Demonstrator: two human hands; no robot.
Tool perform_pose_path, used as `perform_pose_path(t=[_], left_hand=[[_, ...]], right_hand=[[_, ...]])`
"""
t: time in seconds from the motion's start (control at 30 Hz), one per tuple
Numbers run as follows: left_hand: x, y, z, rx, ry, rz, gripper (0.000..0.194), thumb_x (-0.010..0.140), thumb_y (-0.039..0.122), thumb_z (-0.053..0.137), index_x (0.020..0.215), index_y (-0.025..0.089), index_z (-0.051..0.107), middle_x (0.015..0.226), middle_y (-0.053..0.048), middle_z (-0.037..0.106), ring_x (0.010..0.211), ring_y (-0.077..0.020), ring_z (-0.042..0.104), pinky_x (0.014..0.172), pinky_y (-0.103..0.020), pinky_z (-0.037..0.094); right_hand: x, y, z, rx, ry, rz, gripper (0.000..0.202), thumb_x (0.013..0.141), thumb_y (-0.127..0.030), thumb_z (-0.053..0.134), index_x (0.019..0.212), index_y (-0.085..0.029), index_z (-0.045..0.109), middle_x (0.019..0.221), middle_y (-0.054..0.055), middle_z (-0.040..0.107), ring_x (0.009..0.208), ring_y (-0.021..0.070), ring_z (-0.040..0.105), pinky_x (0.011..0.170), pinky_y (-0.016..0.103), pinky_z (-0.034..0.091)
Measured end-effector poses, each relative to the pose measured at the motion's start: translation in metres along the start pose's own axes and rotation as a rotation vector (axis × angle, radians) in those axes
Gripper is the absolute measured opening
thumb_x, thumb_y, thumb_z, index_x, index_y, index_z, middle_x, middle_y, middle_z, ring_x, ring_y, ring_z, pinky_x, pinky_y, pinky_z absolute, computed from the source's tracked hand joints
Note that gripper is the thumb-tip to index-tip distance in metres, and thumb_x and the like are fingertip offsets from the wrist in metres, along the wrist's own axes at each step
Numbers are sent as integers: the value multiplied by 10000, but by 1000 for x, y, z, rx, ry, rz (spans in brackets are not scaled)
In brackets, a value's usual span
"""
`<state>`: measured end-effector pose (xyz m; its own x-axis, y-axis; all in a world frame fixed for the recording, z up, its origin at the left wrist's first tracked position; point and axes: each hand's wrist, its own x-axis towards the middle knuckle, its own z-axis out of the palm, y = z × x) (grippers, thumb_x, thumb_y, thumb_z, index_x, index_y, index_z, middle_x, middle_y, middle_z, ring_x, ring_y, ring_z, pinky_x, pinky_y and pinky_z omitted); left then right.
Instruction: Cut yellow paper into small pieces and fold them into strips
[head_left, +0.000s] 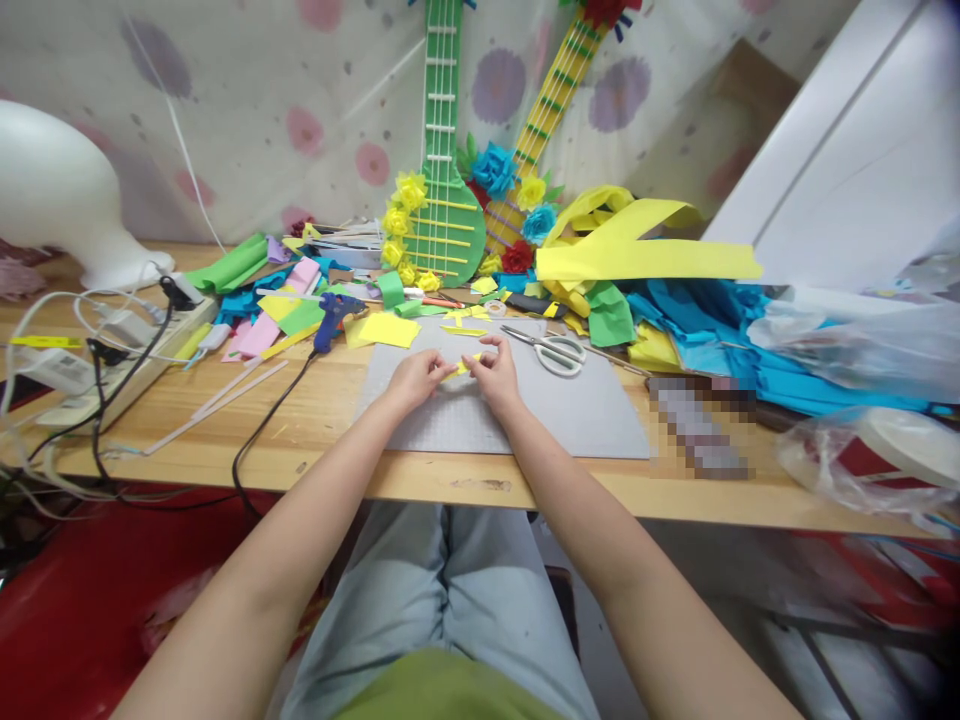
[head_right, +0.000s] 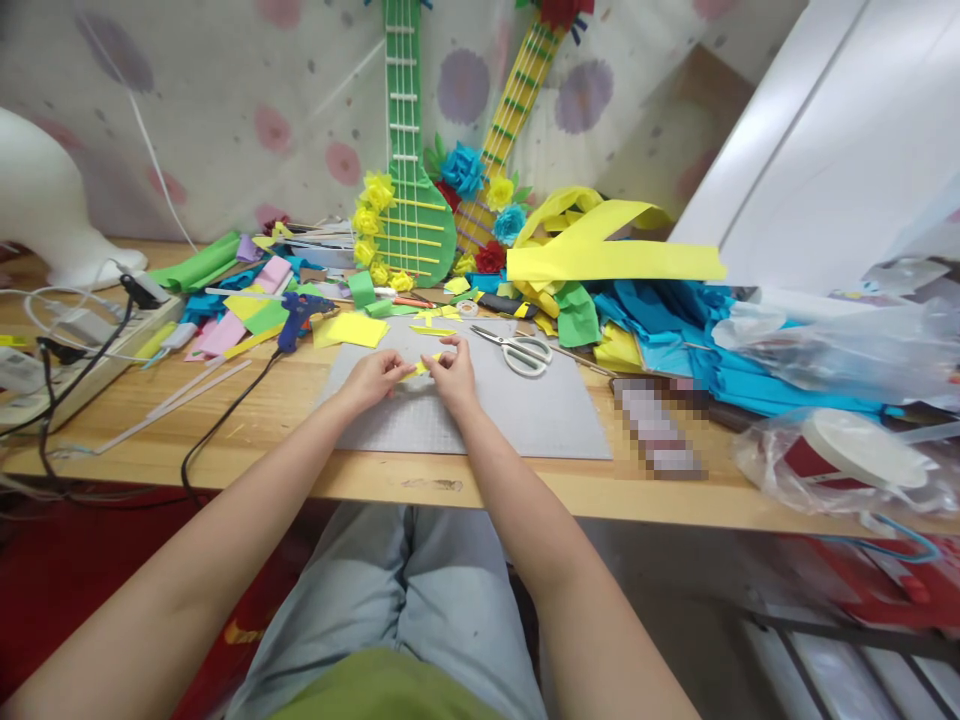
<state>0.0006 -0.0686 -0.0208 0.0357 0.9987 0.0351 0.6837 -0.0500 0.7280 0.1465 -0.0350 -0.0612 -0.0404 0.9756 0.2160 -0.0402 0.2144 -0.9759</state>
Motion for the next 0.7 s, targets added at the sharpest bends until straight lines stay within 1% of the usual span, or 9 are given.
perform_pose_path(t=[0.1, 0.17, 0.23, 0.3, 0.37, 0.47, 0.53, 0.6, 0.7], left_hand=[[3, -3, 2, -38, 36, -22, 299, 720, 501, 560, 720, 202, 564, 419, 48, 491, 474, -120, 485, 526, -234, 332], [5, -3, 5, -149, 50, -84, 346, 702, 526, 573, 803, 194, 573, 487, 40, 535, 499, -117, 520, 519, -225, 360], [7, 0, 8, -323, 16, -151, 393, 674, 509, 616, 881, 181, 556, 611, 18, 596, 550, -114, 569, 516, -214, 400], [8, 5, 10, -491, -53, -194, 415, 622, 425, 699, 902, 162, 539, 701, -7, 630, 603, -118, 605, 534, -215, 444], [7, 10, 12, -604, -99, -221, 399, 576, 299, 754, 868, 143, 531, 686, -11, 640, 591, -118, 614, 551, -231, 477], [7, 13, 12, -685, -87, -252, 343, 570, 172, 752, 816, 127, 518, 603, 1, 636, 519, -111, 604, 540, -243, 497], [6, 12, 13, -688, -56, -259, 332, 571, 140, 749, 807, 124, 517, 552, 7, 625, 491, -114, 602, 528, -241, 500], [7, 10, 13, -675, -31, -267, 338, 564, 130, 755, 804, 123, 517, 510, 13, 610, 475, -122, 603, 520, -241, 501], [7, 7, 10, -672, -6, -276, 329, 572, 106, 749, 811, 118, 523, 519, 5, 616, 482, -128, 612, 514, -237, 503]], right_hand=[[1, 0, -1, 13, 12, 8, 423, 628, -376, 636, 921, -231, 368, 482, -128, 436, 458, 91, 447, 515, 216, 338], [3, 1, -2, 33, 47, 18, 414, 631, -372, 632, 921, -228, 373, 488, -125, 437, 463, 88, 444, 521, 214, 338], [5, 3, -4, 53, 70, 27, 410, 633, -367, 633, 922, -227, 377, 493, -122, 436, 467, 86, 441, 528, 214, 341], [5, 4, -6, 63, 70, 31, 414, 629, -367, 638, 922, -229, 380, 497, -121, 435, 469, 85, 442, 529, 214, 346], [5, 3, -6, 67, 74, 34, 421, 625, -373, 641, 922, -229, 380, 501, -122, 437, 466, 83, 446, 524, 214, 349], [4, 0, -4, 100, 90, 63, 448, 611, -389, 649, 922, -227, 371, 500, -127, 450, 466, 82, 465, 523, 213, 360], [3, -3, -3, 131, 69, 96, 501, 587, -405, 665, 940, -224, 359, 526, -119, 494, 490, 88, 496, 532, 216, 378], [2, -6, -2, 146, 20, 132, 569, 546, -407, 692, 962, -221, 350, 568, -102, 546, 525, 98, 527, 542, 223, 395], [3, -6, -2, 142, -13, 163, 588, 509, -378, 709, 956, -215, 363, 557, -102, 550, 532, 103, 536, 545, 227, 404]])
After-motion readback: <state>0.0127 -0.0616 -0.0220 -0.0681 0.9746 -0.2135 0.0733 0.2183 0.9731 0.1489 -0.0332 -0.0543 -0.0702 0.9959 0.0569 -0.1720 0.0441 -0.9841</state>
